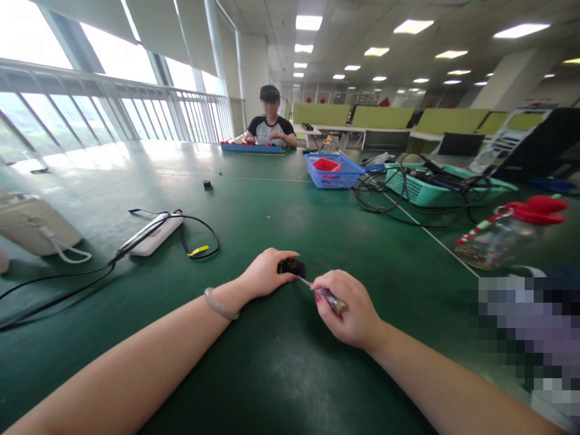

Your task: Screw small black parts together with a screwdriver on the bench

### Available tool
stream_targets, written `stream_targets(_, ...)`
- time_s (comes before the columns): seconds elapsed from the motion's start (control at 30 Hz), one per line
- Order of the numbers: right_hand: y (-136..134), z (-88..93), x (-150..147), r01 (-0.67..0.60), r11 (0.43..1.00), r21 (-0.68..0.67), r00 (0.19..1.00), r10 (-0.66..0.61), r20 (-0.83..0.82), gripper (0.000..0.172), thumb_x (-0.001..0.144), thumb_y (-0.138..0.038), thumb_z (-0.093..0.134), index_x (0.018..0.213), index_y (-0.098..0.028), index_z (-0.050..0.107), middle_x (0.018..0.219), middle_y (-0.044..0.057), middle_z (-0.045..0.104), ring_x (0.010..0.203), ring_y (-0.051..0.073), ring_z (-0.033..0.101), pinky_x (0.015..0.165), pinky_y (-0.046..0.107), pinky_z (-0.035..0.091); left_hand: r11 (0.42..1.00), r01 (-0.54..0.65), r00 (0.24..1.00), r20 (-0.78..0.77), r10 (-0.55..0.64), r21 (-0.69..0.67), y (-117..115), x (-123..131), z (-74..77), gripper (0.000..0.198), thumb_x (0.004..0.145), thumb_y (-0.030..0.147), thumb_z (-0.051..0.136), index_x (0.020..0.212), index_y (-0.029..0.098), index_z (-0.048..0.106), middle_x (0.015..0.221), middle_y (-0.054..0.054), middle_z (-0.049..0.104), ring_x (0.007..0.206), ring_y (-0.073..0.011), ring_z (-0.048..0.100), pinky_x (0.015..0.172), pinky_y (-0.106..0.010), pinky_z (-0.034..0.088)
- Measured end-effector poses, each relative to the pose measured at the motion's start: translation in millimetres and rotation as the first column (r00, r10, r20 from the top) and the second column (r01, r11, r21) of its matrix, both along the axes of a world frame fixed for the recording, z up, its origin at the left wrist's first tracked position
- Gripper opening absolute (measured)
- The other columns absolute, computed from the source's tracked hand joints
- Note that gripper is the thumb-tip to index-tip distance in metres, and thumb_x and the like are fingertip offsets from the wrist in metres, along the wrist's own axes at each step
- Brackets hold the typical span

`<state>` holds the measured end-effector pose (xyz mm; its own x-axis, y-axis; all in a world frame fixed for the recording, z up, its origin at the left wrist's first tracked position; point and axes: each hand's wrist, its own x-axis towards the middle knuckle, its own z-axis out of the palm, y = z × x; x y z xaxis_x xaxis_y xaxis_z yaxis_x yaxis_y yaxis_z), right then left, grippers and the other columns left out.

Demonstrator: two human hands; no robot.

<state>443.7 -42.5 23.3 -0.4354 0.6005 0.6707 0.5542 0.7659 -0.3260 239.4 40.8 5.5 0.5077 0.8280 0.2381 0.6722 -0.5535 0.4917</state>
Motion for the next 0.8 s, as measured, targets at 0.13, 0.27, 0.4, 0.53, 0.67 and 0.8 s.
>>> stream_targets(0.13,0.2,0.4,0.7,-0.007,0.999,0.045,0.999,0.006,0.031,0.014,0.084,-0.014,0.052,0.095,-0.021,0.056,0.082,0.003,0.063,0.073,0.017,0.056,0.069,0.032,0.044,1.000,0.015,1.000,0.025,-0.016,0.012,-1.4,0.9,-1.1,0.046,0.075,0.032,0.070,0.120,0.025,0.062,0.112,-0.004,0.068,0.105,-0.0238,0.059,0.096,-0.038,0.046)
stream_targets(0.27,0.3,1.9,-1.3,-0.002,0.997,0.075,0.995,-0.006,0.097,0.013,0.085,-0.014,0.053,0.095,-0.020,0.057,0.082,0.004,0.063,0.075,0.018,0.056,0.070,0.033,0.044,0.998,0.027,0.998,0.054,-0.029,0.049,-3.8,0.7,-1.5,0.046,0.077,0.030,0.067,0.122,0.023,0.058,0.116,-0.005,0.066,0.109,-0.0231,0.056,0.099,-0.038,0.043)
stream_targets(0.4,-0.3,3.4,-1.8,0.005,0.993,0.116,0.990,-0.021,0.137,0.010,0.085,-0.015,0.055,0.093,-0.019,0.060,0.081,0.004,0.063,0.073,0.017,0.054,0.070,0.033,0.043,0.998,0.029,0.998,0.055,-0.032,0.046,-4.1,-0.6,-2.5,0.041,0.079,0.026,0.065,0.119,0.023,0.059,0.114,-0.003,0.066,0.107,-0.0221,0.056,0.099,-0.037,0.043)
stream_targets(0.53,-1.2,3.3,-0.8,0.001,0.989,0.150,0.986,-0.026,0.167,0.010,0.085,-0.016,0.057,0.091,-0.020,0.064,0.079,0.004,0.063,0.072,0.016,0.054,0.071,0.032,0.043,0.999,0.027,0.998,0.060,-0.030,0.046,-2.8,-1.2,-4.3,0.039,0.080,0.023,0.064,0.119,0.024,0.060,0.114,-0.002,0.066,0.106,-0.0213,0.056,0.099,-0.037,0.043)
stream_targets(0.67,-2.9,3.1,-0.4,-0.012,0.989,0.150,0.980,-0.018,0.196,0.011,0.085,-0.017,0.057,0.093,-0.020,0.065,0.079,0.004,0.064,0.072,0.017,0.054,0.073,0.033,0.044,0.998,0.029,0.998,0.060,-0.032,0.047,-2.3,-1.7,-4.4,0.039,0.080,0.025,0.065,0.119,0.024,0.060,0.116,-0.003,0.066,0.108,-0.0215,0.056,0.100,-0.037,0.043)
stream_targets(0.8,-4.4,3.8,-0.6,-0.008,0.991,0.134,0.974,-0.023,0.226,0.014,0.084,-0.016,0.056,0.094,-0.019,0.065,0.082,0.005,0.065,0.075,0.018,0.056,0.075,0.035,0.046,0.999,0.037,0.997,0.065,-0.039,0.034,-2.3,-3.1,-2.7,0.041,0.080,0.026,0.065,0.121,0.023,0.059,0.119,-0.003,0.066,0.110,-0.0217,0.057,0.100,-0.038,0.043)
